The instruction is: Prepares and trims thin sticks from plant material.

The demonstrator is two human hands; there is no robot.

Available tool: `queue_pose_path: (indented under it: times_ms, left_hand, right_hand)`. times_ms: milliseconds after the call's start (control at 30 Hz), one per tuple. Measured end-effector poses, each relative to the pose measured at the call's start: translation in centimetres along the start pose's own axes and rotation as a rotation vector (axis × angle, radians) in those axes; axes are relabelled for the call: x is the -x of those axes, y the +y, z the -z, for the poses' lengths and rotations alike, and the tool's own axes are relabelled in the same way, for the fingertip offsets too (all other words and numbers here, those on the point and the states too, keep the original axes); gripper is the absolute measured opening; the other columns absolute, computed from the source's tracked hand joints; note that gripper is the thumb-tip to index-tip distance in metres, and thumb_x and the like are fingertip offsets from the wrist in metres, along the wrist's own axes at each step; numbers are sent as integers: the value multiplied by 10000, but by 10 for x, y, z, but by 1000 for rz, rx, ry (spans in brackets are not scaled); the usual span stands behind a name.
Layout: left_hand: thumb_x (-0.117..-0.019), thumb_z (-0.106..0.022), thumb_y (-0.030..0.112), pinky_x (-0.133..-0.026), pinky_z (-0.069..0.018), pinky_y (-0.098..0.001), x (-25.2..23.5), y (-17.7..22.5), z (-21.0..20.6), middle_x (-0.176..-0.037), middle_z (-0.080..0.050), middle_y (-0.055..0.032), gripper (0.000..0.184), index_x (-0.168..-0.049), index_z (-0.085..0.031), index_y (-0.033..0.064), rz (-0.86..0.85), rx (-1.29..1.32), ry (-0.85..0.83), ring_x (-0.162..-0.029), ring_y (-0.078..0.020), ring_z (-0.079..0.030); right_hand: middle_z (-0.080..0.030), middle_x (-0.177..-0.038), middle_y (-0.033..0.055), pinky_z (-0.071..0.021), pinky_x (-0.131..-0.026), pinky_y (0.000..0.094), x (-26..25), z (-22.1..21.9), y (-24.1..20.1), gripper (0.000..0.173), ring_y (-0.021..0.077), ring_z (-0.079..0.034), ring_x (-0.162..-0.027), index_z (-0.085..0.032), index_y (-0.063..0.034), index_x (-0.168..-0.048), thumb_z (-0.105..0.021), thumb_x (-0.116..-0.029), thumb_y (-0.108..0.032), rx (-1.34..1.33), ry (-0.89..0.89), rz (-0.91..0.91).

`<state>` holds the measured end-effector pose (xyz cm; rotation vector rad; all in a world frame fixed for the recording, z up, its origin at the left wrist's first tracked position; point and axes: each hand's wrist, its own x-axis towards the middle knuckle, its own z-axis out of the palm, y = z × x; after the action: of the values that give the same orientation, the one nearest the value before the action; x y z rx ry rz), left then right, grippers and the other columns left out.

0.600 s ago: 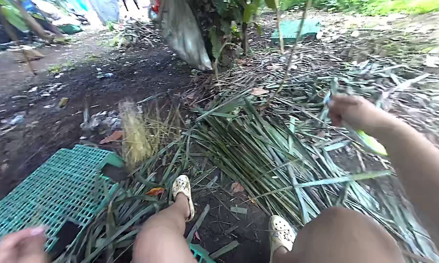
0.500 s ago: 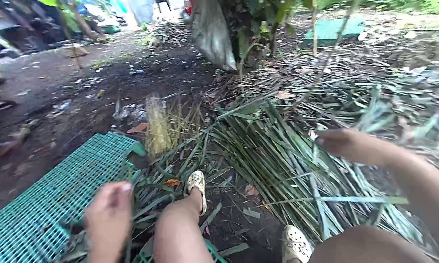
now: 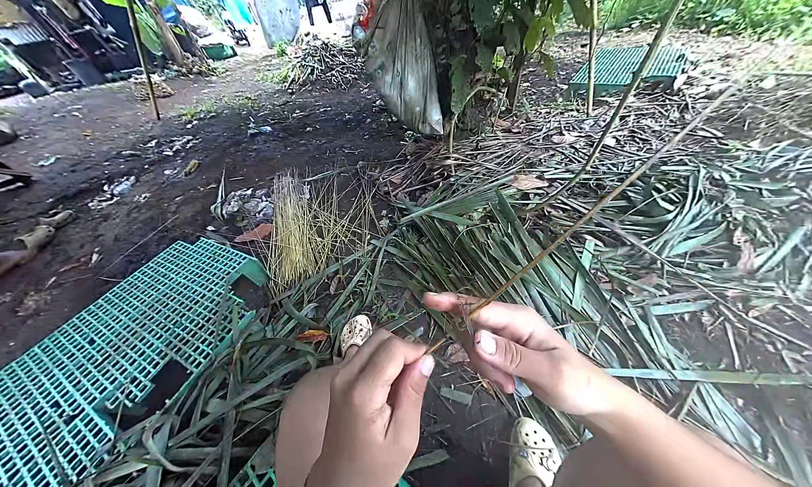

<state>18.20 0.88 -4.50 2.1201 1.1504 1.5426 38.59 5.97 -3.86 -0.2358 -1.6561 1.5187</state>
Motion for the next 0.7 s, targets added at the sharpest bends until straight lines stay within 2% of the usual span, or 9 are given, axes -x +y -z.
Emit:
queue_pose_path:
  times_ms: [33, 100, 200, 267, 333, 433, 600, 633, 700]
  left_hand:
    - [-1040, -575, 247, -647, -438, -98, 1, 2, 1, -797, -588, 21, 239, -907, -649, 62, 13, 20, -16, -716, 37, -534]
    - [-1045, -568, 262, -650, -438, -100, 2, 6, 5, -788, -593, 32, 247, -911, -649, 70, 39, 55, -48, -714, 43, -537]
    - [-1051, -558, 273, -665, -405, -126, 4, 11, 13, -779, -601, 43, 246, -926, -647, 80, 79, 88, -88, -708, 43, -527]
    - [-1055, -556, 279, -678, -426, -115, 5, 13, 18, -777, -595, 49, 255, -924, -646, 80, 103, 101, -105, -716, 50, -532]
    - [-1053, -560, 271, -664, -423, -111, 7, 13, 21, -768, -588, 52, 256, -922, -651, 71, 130, 117, -109, -709, 52, -523]
    - [-1051, -557, 254, -661, -433, -107, 7, 12, 20, -760, -588, 60, 247, -913, -646, 70, 159, 118, -108, -702, 58, -529]
    - [-1055, -550, 256, -633, -426, -87, 4, 12, 14, -748, -574, 70, 253, -908, -637, 70, 165, 178, -125, -681, 77, -513]
    - [-1057, -547, 263, -643, -425, -96, 5, 12, 15, -753, -576, 68, 256, -909, -634, 73, 171, 178, -131, -686, 72, -516]
    - [-1059, -546, 260, -661, -454, -102, 7, 12, 21, -761, -581, 64, 257, -907, -636, 74, 186, 178, -150, -703, 63, -538]
  right_hand:
    - [-602, -856, -152, -381, -549, 57, 2, 1, -1, 395, -130, -446, -628, -575, -39, -1379, -474, -1078, -273, 17, 23, 22]
    - [-517, -718, -175, -373, -546, 70, 5, 6, -4, 337, -117, -445, -605, -634, -90, -1272, -498, -1071, -324, 45, 76, 59]
    - [-501, -663, -177, -381, -555, 83, 7, 15, -11, 300, -104, -449, -593, -692, -173, -1190, -509, -1064, -375, 90, 154, 108]
    - [-518, -651, -177, -406, -566, 95, 8, 23, -16, 293, -93, -459, -580, -698, -229, -1206, -513, -1057, -400, 117, 239, 131]
    - [-487, -606, -168, -433, -601, 124, 8, 30, -21, 365, -69, -461, -560, -638, -230, -1358, -502, -1058, -389, 102, 291, 136]
    - [-465, -606, -167, -421, -594, 121, 9, 26, -19, 395, -75, -452, -562, -588, -238, -1400, -493, -1061, -417, 109, 230, 95]
    - [-578, -820, -184, -331, -540, 42, 7, -3, -3, 350, -159, -406, -628, -621, -96, -1320, -470, -1084, -307, 43, -45, 1]
    - [-545, -765, -180, -336, -544, 52, 7, -1, -3, 343, -146, -409, -618, -642, -91, -1293, -480, -1081, -306, 43, -27, 16]
    - [-474, -653, -181, -363, -547, 75, 9, 10, -7, 303, -118, -421, -580, -688, -169, -1158, -497, -1067, -385, 89, 89, 50]
